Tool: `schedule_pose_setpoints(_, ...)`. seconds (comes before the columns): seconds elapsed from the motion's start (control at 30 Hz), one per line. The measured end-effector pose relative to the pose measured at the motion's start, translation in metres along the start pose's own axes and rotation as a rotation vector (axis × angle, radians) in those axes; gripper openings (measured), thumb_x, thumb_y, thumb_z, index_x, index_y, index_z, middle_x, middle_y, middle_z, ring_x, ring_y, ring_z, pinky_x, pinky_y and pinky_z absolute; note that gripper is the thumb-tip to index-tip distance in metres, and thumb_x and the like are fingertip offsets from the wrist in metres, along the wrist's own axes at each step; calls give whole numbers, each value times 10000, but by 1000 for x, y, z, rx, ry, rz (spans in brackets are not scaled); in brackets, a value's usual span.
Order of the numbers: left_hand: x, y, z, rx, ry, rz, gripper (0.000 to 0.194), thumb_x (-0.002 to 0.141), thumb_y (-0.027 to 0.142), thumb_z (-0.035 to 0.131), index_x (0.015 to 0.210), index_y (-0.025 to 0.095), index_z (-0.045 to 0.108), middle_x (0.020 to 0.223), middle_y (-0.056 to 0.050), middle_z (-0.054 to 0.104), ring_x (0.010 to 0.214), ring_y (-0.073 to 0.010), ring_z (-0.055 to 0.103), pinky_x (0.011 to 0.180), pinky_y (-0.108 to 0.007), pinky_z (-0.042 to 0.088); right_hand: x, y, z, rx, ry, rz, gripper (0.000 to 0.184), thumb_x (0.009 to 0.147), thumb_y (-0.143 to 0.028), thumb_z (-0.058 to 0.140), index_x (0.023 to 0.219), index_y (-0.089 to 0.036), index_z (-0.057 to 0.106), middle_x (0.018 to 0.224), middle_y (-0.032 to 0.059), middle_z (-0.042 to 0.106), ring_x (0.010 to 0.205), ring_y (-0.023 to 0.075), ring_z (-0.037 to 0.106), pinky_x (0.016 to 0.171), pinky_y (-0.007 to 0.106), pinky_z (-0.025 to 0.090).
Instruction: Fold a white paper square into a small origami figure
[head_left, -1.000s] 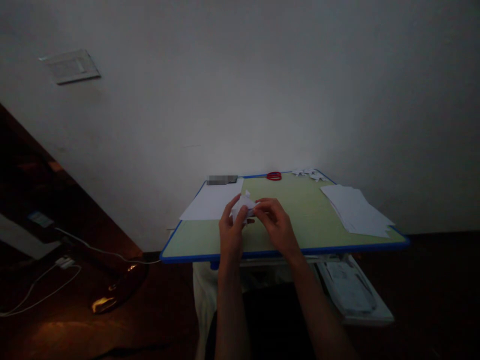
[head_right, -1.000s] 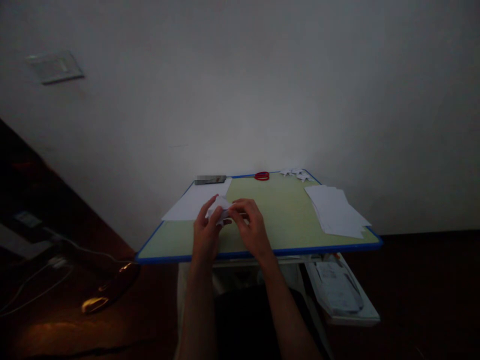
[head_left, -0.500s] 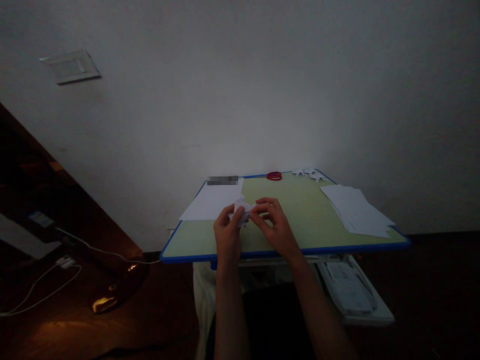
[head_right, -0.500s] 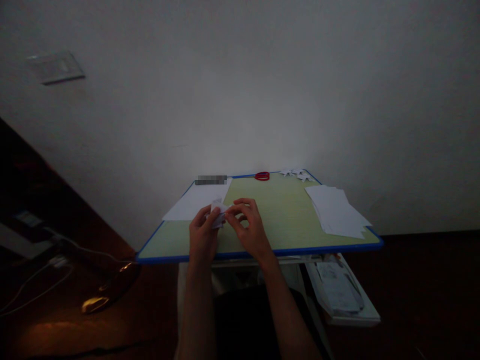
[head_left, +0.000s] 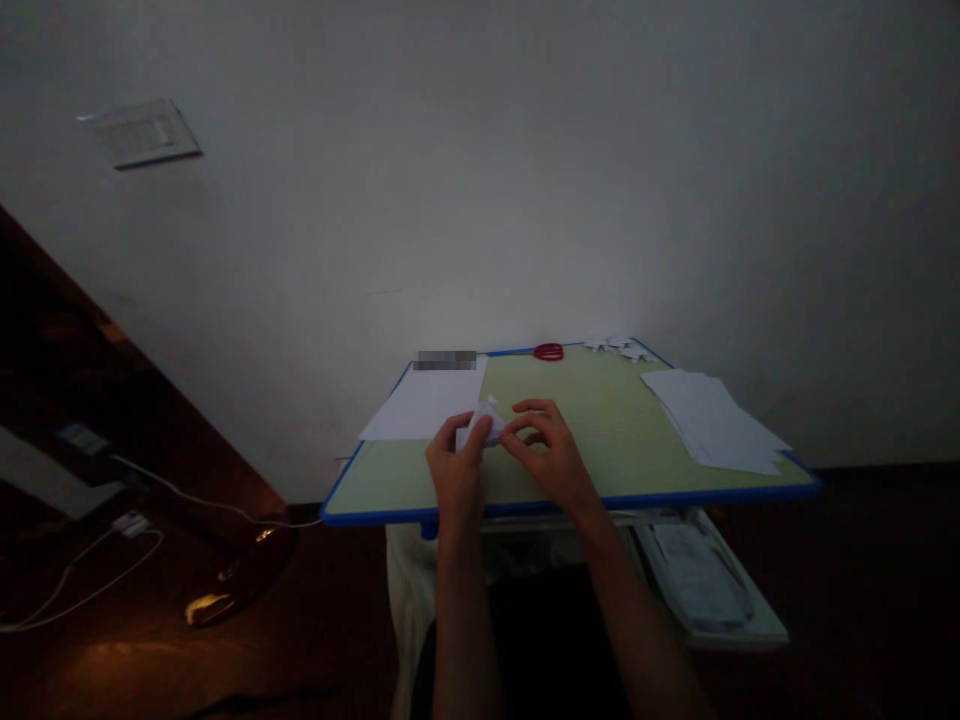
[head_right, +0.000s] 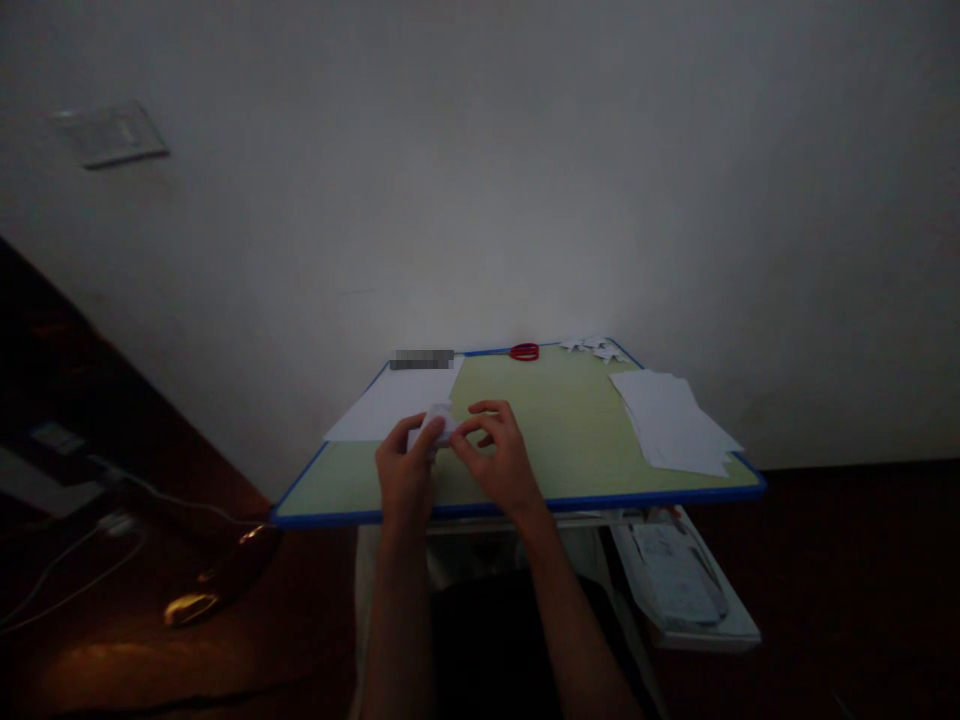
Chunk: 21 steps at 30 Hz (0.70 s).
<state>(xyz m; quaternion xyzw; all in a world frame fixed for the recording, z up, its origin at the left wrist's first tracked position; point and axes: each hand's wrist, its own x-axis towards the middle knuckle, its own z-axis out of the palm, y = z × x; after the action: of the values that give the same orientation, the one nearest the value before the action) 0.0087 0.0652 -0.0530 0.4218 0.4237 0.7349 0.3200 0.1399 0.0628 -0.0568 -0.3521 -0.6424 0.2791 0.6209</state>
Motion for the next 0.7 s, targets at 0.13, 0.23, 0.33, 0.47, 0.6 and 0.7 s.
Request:
schedule_pose_setpoints(0.13, 1, 0, 1, -16, -1, -6, 242, 702, 347, 856, 842, 167, 774, 800, -14, 718, 763, -170, 620, 727, -277, 472, 1, 0, 1, 8, 34, -29, 81, 875, -302, 750, 937, -250, 748, 1146, 67, 594, 990, 203, 644, 748, 327, 567)
schedule_pose_setpoints(0.23, 1, 0, 1, -27, 9, -15, 260, 708, 357, 855, 859, 164, 770, 815, -20, 716, 771, -169, 625, 730, -276, 476, 1, 0, 0, -7, 41, -73, 74, 895, -312, 738, 949, -274, 771, 1148, 68, 594, 1052, 219, 637, 779, 338, 577)
schedule_pose_setpoints(0.33, 1, -1, 2, -68, 34, -20, 304, 703, 369, 863, 908, 168, 763, 859, -17, 689, 769, -151, 622, 707, -259, 473, 1, 1, 0, -8, 32, -78, 72, 895, -322, 744, 938, -277, 780, 1163, 71, 591, 1083, 229, 634, 786, 343, 580)
schedule_pose_setpoints(0.47, 1, 0, 2, -190, 17, -65, 379, 678, 349, 877, 997, 193, 746, 909, -6, 656, 754, -127, 630, 695, -247, 476, 0, 3, 0, -6, 35, -70, 85, 893, -342, 749, 945, -278, 772, 1202, 75, 568, 1127, 238, 624, 810, 354, 587)
schedule_pose_setpoints(0.6, 1, 5, 2, -295, -34, -135, 316, 664, 333, 875, 892, 174, 725, 893, -20, 701, 781, -144, 652, 736, -269, 487, -1, 1, 0, -8, -21, -84, 116, 900, -358, 742, 991, -286, 755, 1251, 78, 547, 1193, 246, 598, 859, 370, 590)
schedule_pose_setpoints(0.7, 1, 7, 2, -313, -34, -172, 314, 641, 324, 884, 855, 171, 713, 843, -11, 710, 733, -135, 640, 675, -251, 463, -2, -1, 0, 10, -89, -89, 103, 921, -347, 719, 999, -285, 745, 1277, 74, 531, 1164, 229, 614, 880, 374, 587)
